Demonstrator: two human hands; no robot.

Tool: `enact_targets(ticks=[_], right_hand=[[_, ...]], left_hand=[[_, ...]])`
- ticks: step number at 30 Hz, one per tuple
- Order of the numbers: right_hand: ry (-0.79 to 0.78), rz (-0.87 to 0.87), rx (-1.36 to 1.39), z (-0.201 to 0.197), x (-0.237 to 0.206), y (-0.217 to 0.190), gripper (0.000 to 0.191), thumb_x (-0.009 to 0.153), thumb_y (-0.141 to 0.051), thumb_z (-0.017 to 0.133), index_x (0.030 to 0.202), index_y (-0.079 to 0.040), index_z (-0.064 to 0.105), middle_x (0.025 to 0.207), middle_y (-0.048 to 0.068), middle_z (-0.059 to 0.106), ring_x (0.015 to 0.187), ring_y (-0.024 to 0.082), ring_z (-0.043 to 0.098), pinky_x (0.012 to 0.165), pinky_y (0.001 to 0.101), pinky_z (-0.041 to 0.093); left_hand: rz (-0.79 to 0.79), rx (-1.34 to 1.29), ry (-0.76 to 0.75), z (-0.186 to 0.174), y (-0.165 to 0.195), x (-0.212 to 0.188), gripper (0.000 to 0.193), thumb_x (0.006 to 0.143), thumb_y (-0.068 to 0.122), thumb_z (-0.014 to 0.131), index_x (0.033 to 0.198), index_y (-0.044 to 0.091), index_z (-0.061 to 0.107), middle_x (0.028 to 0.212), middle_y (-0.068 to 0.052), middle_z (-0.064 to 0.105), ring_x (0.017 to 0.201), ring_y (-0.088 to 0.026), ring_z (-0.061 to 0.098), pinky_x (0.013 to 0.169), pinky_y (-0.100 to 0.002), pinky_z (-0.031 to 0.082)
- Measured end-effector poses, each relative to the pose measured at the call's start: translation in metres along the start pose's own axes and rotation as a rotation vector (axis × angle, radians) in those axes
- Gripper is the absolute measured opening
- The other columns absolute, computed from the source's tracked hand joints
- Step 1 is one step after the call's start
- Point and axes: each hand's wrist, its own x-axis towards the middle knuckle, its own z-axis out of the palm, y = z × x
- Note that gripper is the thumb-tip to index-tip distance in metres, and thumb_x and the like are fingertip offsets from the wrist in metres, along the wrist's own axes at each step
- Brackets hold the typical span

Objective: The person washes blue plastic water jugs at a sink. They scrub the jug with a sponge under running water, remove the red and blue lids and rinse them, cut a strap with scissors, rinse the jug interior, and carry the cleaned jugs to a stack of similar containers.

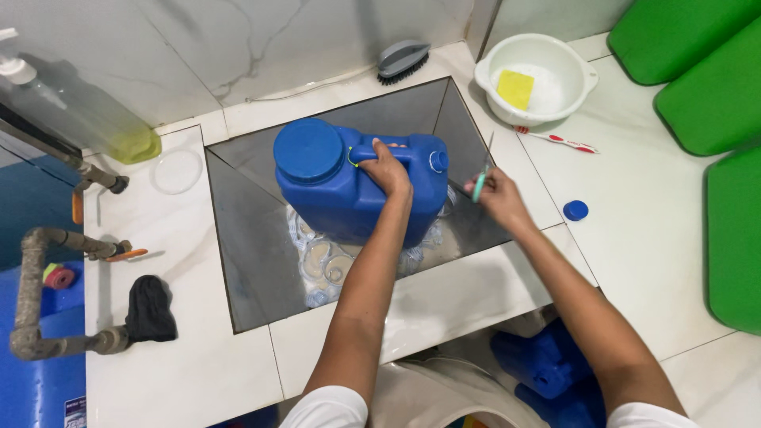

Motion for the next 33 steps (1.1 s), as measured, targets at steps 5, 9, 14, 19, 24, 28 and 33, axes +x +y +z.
enact_targets(ticks=[5,9,14,19,24,28,33], right_hand=[[0.239,-0.237,0.114,0.064,0.017,0.023,0.029,0.086,0.000,0.072,0.108,-0.002,0.053,0.099,0.003,0.069,0.087,0.008,0.069,0.077,0.0250,0.057],[0.528,-0.218,-0.048,0.087,0.014,0.019,0.023,0.087,-0.003,0.078,0.101,-0.001,0.060,0.085,0.005,0.069,0.075,0.009,0.065,0.069,0.0261,0.055],[0.655,-0.228,-0.199,0.086,0.006,0.003,0.020,0.087,-0.005,0.076,0.099,0.001,0.061,0.075,0.010,0.066,0.063,0.017,0.063,0.062,0.0336,0.051],[0.688,-0.311,-0.343,0.085,-0.005,-0.010,0.020,0.082,-0.006,0.077,0.096,0.000,0.064,0.063,0.012,0.062,0.056,0.027,0.061,0.063,0.0411,0.049],[0.642,-0.326,-0.296,0.086,0.003,-0.016,0.020,0.081,-0.004,0.071,0.100,0.000,0.065,0.067,0.013,0.063,0.059,0.025,0.065,0.062,0.0394,0.050],[0.616,-0.467,-0.152,0.054,0.044,-0.027,0.018,0.081,0.002,0.072,0.097,0.002,0.065,0.084,0.015,0.067,0.073,0.020,0.061,0.066,0.0339,0.050],[0.238,0.014,-0.075,-0.012,0.071,-0.030,0.008,0.086,-0.003,0.072,0.093,0.002,0.072,0.079,0.009,0.071,0.063,0.013,0.062,0.057,0.0290,0.048]], left_hand=[[0.064,0.042,0.004,-0.001,-0.008,-0.008,0.022,0.104,0.016,0.055,0.110,-0.003,0.045,0.079,-0.013,0.063,0.064,-0.022,0.065,0.061,-0.035,0.056],[0.147,0.082,0.006,-0.004,-0.015,-0.019,0.023,0.104,0.017,0.055,0.112,-0.001,0.044,0.082,-0.013,0.063,0.069,-0.021,0.066,0.067,-0.035,0.057],[0.140,0.164,0.036,-0.002,-0.022,-0.030,0.028,0.105,0.020,0.056,0.112,-0.004,0.043,0.087,-0.014,0.066,0.075,-0.021,0.067,0.070,-0.035,0.057],[0.150,0.186,0.055,0.004,-0.025,-0.036,0.032,0.103,0.021,0.059,0.113,-0.005,0.043,0.088,-0.016,0.067,0.075,-0.022,0.068,0.071,-0.036,0.057],[0.125,0.152,0.008,0.004,-0.031,-0.051,0.035,0.103,0.022,0.059,0.114,-0.006,0.041,0.088,-0.018,0.067,0.076,-0.023,0.069,0.072,-0.036,0.057],[0.086,0.147,-0.037,0.003,-0.033,-0.058,0.033,0.102,0.019,0.060,0.114,-0.005,0.040,0.085,-0.018,0.065,0.075,-0.023,0.067,0.071,-0.036,0.057],[0.111,0.186,-0.045,-0.002,-0.021,-0.045,0.029,0.104,0.019,0.057,0.112,-0.005,0.042,0.086,-0.015,0.066,0.074,-0.022,0.069,0.071,-0.036,0.060]])
